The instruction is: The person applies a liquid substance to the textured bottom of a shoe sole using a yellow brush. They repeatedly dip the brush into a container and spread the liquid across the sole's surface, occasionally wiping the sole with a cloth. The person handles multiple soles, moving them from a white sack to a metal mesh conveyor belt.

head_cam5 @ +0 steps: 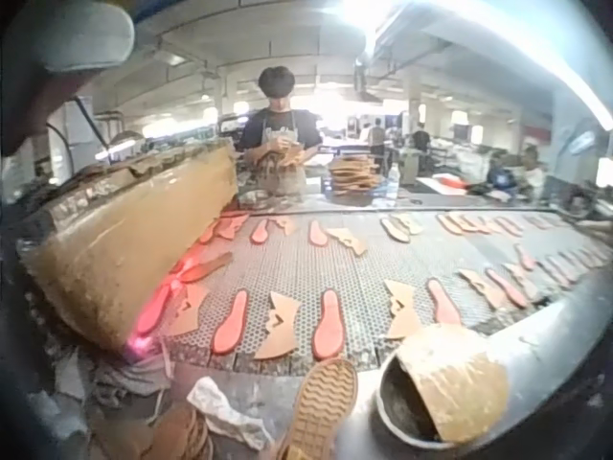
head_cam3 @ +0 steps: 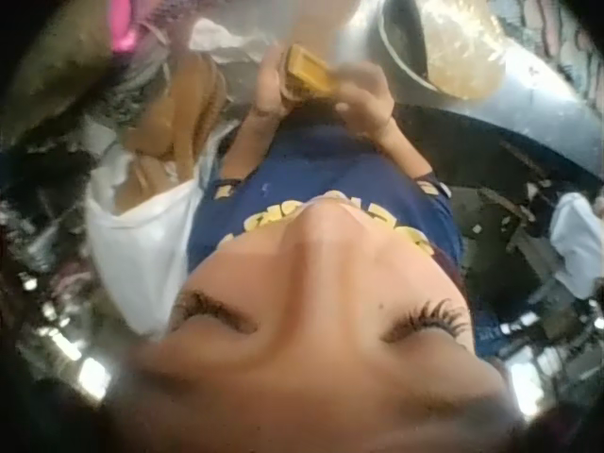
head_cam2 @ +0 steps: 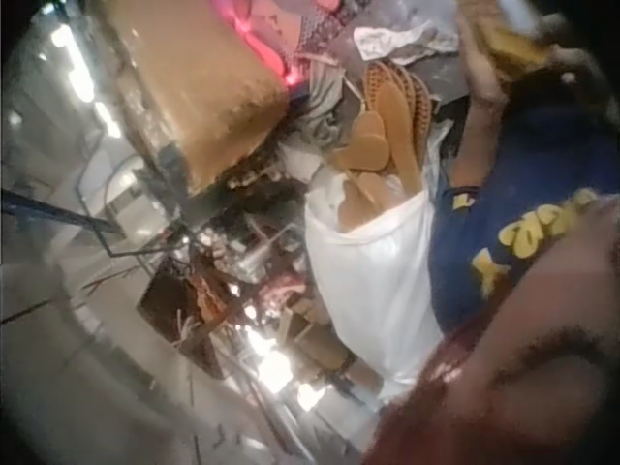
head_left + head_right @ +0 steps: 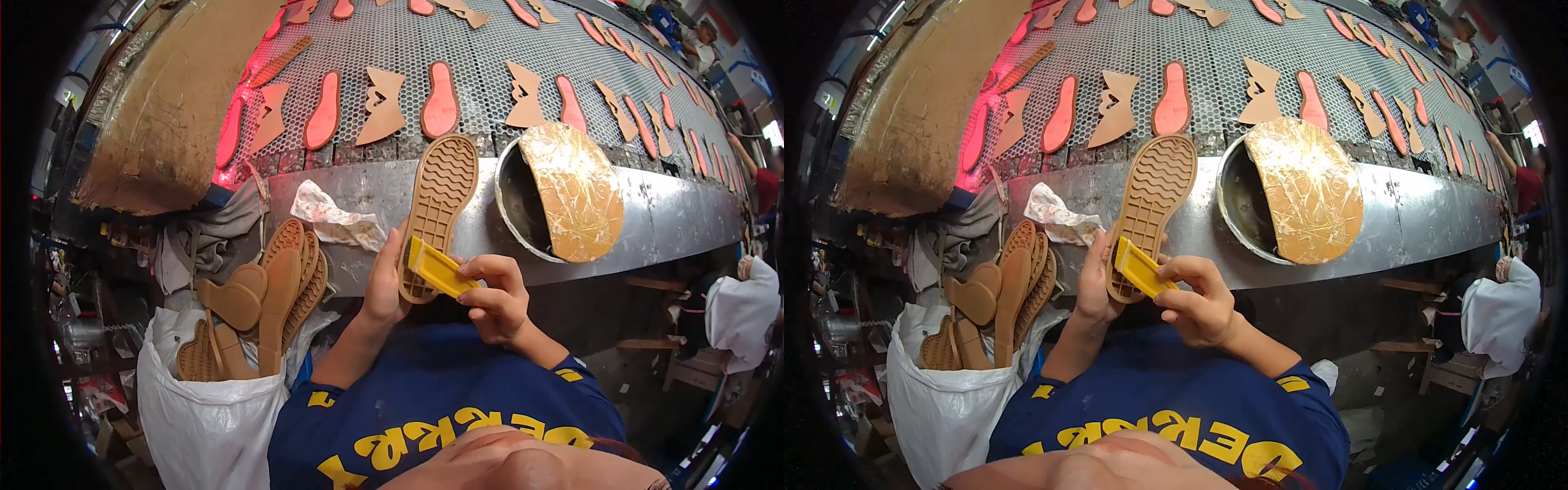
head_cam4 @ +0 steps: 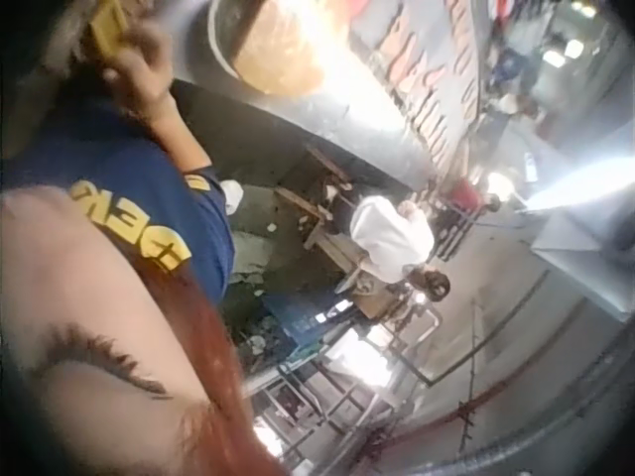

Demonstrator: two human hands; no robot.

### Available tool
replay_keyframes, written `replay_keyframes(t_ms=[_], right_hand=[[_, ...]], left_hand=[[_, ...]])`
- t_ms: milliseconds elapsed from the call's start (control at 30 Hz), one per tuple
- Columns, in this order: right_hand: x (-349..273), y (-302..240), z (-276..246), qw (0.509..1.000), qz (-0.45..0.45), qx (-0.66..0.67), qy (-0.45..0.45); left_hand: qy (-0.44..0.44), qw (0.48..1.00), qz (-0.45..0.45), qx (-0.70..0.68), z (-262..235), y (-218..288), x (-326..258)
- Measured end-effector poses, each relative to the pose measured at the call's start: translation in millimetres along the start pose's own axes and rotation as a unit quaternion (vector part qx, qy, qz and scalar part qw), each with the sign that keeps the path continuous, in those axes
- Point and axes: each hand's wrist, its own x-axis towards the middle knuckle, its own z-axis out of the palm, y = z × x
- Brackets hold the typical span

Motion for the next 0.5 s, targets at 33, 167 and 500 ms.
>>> replay_keyframes(t_ms=[33,167,500], right_hand=[[-0.5,0.0,0.1,1.000,-0.001,0.010,0.000],[-2.1,0.4,-1.9,0.999,0.020,0.040,0.008],[2.3,-1.2,-23.6,0.989,0.082,0.123,0.023]], left_hand=[[0.012,1.000,-0.002,0.012,1.7,-0.1,1.1],[0.071,0.996,-0.003,0.060,16.5,3.4,6.1],[0.078,0.996,-0.036,-0.026,32.3,6.5,18.4]])
